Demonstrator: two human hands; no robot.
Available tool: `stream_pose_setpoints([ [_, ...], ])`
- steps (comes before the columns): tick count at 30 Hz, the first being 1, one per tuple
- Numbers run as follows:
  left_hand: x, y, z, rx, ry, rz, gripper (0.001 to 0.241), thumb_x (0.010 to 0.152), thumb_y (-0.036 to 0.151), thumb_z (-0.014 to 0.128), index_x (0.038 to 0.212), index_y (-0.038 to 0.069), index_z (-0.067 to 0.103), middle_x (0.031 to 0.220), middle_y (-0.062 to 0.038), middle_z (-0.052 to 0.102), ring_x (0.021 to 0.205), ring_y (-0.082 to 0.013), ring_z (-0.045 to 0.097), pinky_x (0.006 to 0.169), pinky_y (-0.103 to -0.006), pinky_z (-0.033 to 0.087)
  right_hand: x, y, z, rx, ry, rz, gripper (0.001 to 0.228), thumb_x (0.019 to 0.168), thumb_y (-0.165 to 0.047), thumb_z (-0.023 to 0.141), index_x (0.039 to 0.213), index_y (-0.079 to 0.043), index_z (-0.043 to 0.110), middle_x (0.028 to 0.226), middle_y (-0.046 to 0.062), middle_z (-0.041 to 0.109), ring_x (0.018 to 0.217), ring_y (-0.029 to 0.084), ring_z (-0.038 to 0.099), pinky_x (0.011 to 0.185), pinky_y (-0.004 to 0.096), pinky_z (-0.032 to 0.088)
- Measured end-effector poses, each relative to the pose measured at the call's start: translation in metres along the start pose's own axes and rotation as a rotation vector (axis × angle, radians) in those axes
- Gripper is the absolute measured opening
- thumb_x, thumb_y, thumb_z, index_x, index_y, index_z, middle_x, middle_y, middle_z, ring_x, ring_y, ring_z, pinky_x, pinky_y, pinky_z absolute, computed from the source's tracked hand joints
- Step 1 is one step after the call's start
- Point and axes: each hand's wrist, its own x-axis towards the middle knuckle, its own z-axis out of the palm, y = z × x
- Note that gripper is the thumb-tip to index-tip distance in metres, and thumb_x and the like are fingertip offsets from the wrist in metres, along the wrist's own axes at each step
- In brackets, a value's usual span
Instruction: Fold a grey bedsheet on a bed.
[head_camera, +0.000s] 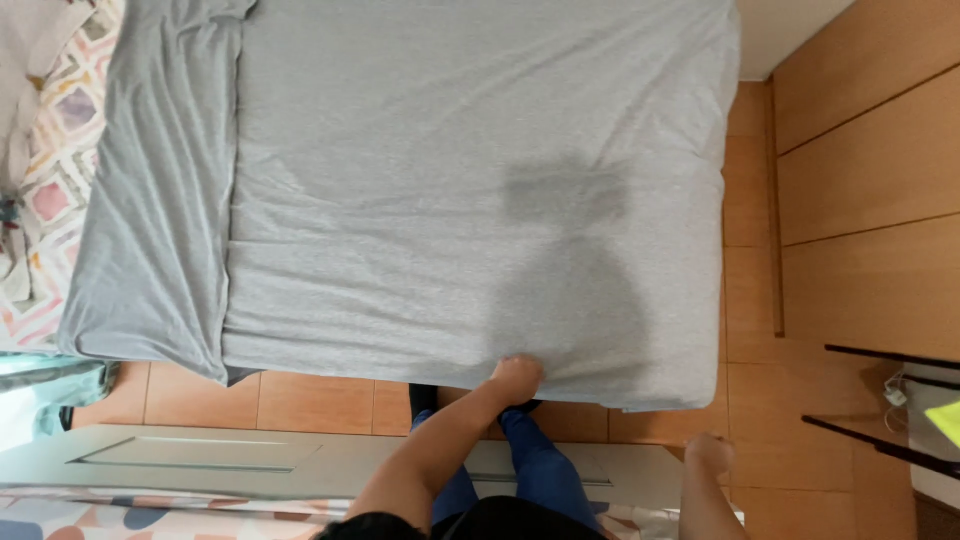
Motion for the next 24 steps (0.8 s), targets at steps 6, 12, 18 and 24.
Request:
stream_pose_setpoints([
  [6, -0.021, -0.008, 0.025, -0.15, -0.206, -0.038, 0.068, 0.087, 0.046, 0.069, 0.147, 0.022, 0.049, 0.15, -0.017, 0.045, 0.138, -0.0402, 0.042, 0.106, -0.0593, 0.041, -0.107, -0.2, -0.032, 0.464, -0.247, -0.028, 0.044, 0.108, -0.044, 0.049, 0.106, -0.001, 0.058, 0.078, 0.014, 0.065, 0.056, 0.023, 0.064, 0.05, 0.037, 0.051],
  [12, -0.061, -0.104, 0.027, -0.34, 0.012, 0.01, 0.047, 0.091, 0.039, 0.066, 0.131, 0.015, 0.067, 0.13, -0.021, 0.067, 0.123, -0.0411, 0.06, 0.105, -0.0496, 0.047, -0.245, -0.349, -0.014, 0.393, -0.626, -0.282, 0.05, 0.101, -0.052, 0.048, 0.136, -0.016, 0.055, 0.095, 0.01, 0.066, 0.062, 0.02, 0.066, 0.052, 0.035, 0.053],
  [18, -0.178, -0.217, -0.07, -0.436, 0.294, -0.19, 0.038, 0.094, 0.033, 0.062, 0.125, 0.013, 0.069, 0.118, -0.016, 0.074, 0.112, -0.0358, 0.067, 0.098, -0.0458, 0.053, -0.371, -0.437, 0.001, 0.243, -0.791, -0.395, 0.059, 0.098, -0.057, 0.052, 0.142, -0.018, 0.047, 0.106, 0.007, 0.069, 0.069, 0.018, 0.068, 0.06, 0.035, 0.053],
  [24, -0.289, -0.258, -0.156, -0.607, 0.409, -0.373, 0.036, 0.098, 0.029, 0.059, 0.128, 0.011, 0.065, 0.116, -0.013, 0.071, 0.107, -0.0342, 0.066, 0.092, -0.0462, 0.054, -0.468, -0.511, 0.002, 0.093, -0.841, -0.5, 0.067, 0.098, -0.061, 0.051, 0.147, -0.017, 0.043, 0.11, 0.012, 0.069, 0.075, 0.019, 0.07, 0.066, 0.035, 0.056],
])
